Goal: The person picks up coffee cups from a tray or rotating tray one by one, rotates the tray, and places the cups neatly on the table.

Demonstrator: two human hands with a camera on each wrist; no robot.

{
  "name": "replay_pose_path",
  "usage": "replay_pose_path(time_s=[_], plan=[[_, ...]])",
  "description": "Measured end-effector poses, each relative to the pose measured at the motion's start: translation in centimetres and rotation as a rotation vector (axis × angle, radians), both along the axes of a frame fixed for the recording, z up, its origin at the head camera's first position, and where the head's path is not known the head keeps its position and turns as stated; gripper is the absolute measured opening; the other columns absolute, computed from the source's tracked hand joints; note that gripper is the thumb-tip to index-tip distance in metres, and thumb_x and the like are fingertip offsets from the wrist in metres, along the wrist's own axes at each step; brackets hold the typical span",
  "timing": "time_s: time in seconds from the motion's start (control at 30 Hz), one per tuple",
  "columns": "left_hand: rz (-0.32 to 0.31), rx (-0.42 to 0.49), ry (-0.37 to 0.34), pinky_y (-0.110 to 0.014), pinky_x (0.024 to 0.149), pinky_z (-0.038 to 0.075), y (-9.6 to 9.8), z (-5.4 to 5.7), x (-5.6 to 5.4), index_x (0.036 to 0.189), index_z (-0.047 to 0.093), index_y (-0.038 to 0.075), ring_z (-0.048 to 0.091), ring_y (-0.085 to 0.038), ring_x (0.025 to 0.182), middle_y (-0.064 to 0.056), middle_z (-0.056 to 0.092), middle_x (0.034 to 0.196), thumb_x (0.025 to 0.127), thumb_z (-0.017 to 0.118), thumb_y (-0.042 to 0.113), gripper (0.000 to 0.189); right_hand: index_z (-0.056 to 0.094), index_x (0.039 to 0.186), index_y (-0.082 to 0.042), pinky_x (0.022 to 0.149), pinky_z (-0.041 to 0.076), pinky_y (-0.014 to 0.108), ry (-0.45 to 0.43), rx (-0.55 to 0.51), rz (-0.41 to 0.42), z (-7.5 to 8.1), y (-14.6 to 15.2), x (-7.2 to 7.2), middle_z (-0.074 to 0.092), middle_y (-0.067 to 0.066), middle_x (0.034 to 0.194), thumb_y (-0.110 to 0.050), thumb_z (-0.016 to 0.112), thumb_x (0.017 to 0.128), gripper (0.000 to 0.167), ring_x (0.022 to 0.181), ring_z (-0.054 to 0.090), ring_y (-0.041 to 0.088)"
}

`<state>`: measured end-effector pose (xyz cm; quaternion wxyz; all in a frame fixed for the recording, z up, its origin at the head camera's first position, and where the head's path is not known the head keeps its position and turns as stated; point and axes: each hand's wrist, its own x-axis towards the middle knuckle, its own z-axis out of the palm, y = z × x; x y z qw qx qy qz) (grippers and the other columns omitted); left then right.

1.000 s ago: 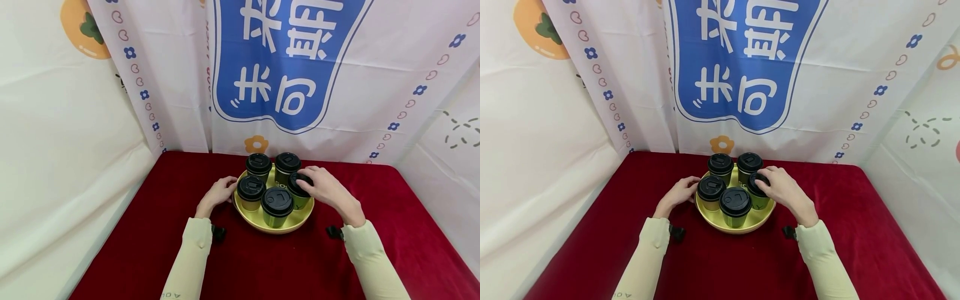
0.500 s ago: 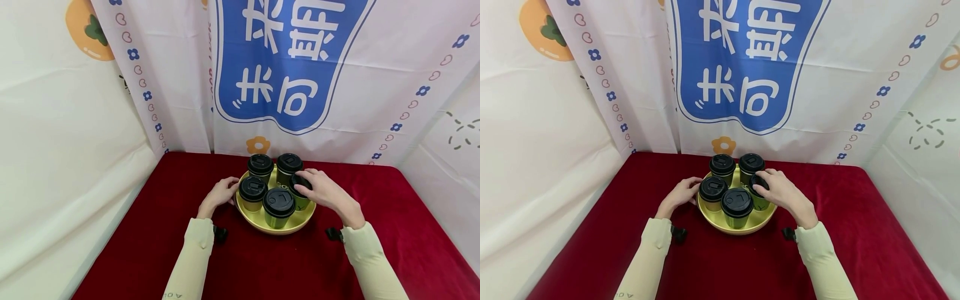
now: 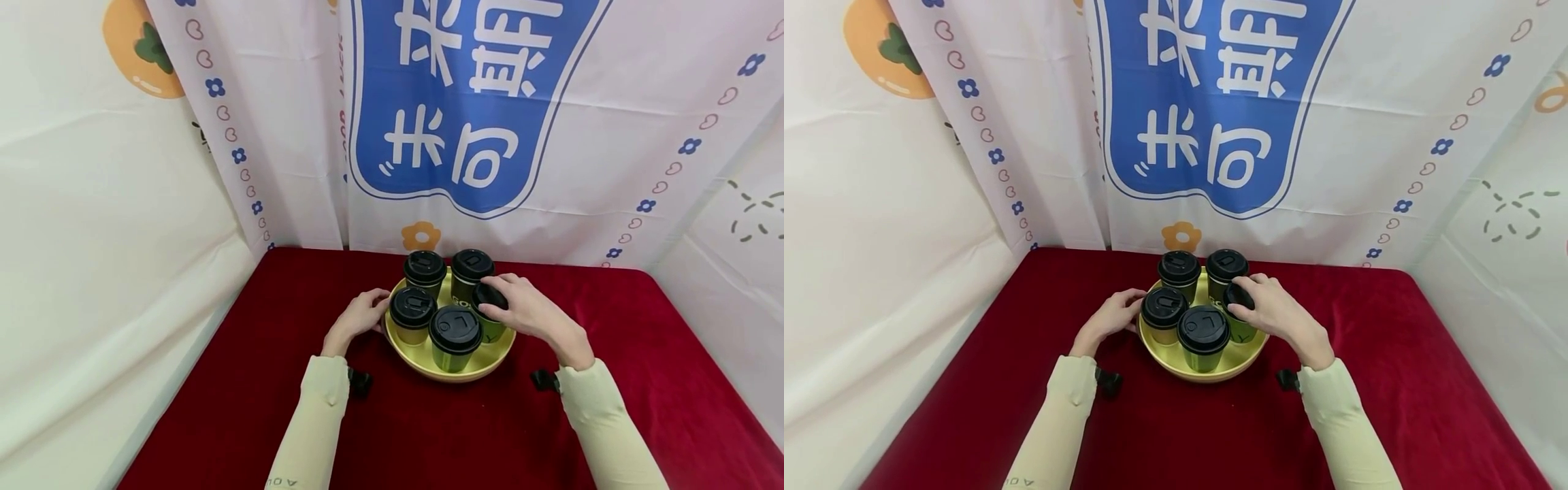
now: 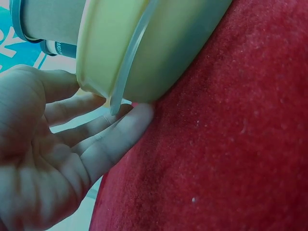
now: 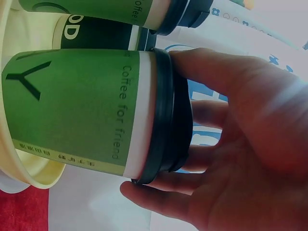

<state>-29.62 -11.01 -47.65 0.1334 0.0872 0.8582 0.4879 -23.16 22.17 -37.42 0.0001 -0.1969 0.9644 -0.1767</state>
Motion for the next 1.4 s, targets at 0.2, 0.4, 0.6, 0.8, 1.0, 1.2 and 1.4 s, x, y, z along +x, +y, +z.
replay_pose_path(time_s=[0.2,0.4,0.6,0.8,1.0,1.2,1.4], plan=[[-0.023,-0.004,0.003,-0.032,0.067,0.058,0.1,0.1,0.1,0.136,0.056,0.015,0.068,-0.017,0.074,-0.012,0.066,0.113,0.104,0.049,0.033,0.038,0.055,0.138,-0.007,0.099,0.045,0.054,0.009,0.006,-0.008,0.4,0.1,-0.1,0.054,0.023,0.132,-0.037,0.065,0.093,0.055,0.117,0.051,0.039],[-0.013,-0.014,0.017,-0.032,0.066,0.058,0.0,0.1,0.0,0.135,0.057,0.016,0.068,-0.018,0.072,-0.012,0.066,0.110,0.103,0.049,0.034,0.037,0.053,0.139,-0.008,0.102,0.043,0.058,-0.001,0.019,-0.018,1.7,0.2,-0.4,0.051,0.023,0.138,-0.037,0.063,0.093,0.055,0.122,0.048,0.041],[-0.021,-0.022,0.022,-0.032,0.066,0.058,0.0,0.3,0.0,0.135,0.056,0.015,0.067,-0.018,0.072,-0.012,0.066,0.110,0.104,0.049,0.034,0.038,0.053,0.139,-0.008,0.099,0.044,0.058,0.005,0.024,-0.016,3.1,0.5,-0.5,0.051,0.022,0.137,-0.037,0.063,0.094,0.054,0.121,0.048,0.041],[-0.006,-0.031,0.031,-0.032,0.065,0.057,-0.1,0.4,0.1,0.135,0.057,0.015,0.067,-0.019,0.071,-0.011,0.066,0.109,0.103,0.049,0.033,0.037,0.055,0.137,-0.008,0.098,0.044,0.058,0.029,0.019,-0.013,4.3,0.8,-0.7,0.052,0.023,0.136,-0.036,0.062,0.094,0.052,0.119,0.049,0.042],[-0.010,-0.045,0.038,-0.031,0.065,0.056,-0.2,0.1,0.2,0.134,0.057,0.016,0.065,-0.019,0.070,-0.010,0.067,0.105,0.103,0.049,0.034,0.037,0.055,0.137,-0.009,0.097,0.043,0.060,0.043,0.006,-0.024,5.3,1.9,-0.8,0.051,0.024,0.135,-0.036,0.062,0.095,0.051,0.120,0.048,0.042],[0.000,-0.049,0.032,-0.031,0.066,0.056,-0.2,-0.2,0.1,0.136,0.057,0.017,0.066,-0.018,0.074,-0.011,0.066,0.112,0.103,0.050,0.035,0.038,0.054,0.138,-0.009,0.096,0.044,0.060,0.050,0.000,-0.061,6.2,4.2,-0.6,0.052,0.025,0.134,-0.038,0.061,0.095,0.053,0.120,0.049,0.041],[-0.002,-0.065,0.040,-0.030,0.067,0.056,-0.1,-0.1,0.1,0.135,0.057,0.017,0.066,-0.016,0.075,-0.010,0.065,0.116,0.103,0.050,0.036,0.038,0.053,0.137,-0.005,0.094,0.043,0.061,0.049,-0.016,-0.108,6.2,7.4,-0.2,0.054,0.026,0.130,-0.041,0.061,0.095,0.056,0.117,0.051,0.041]])
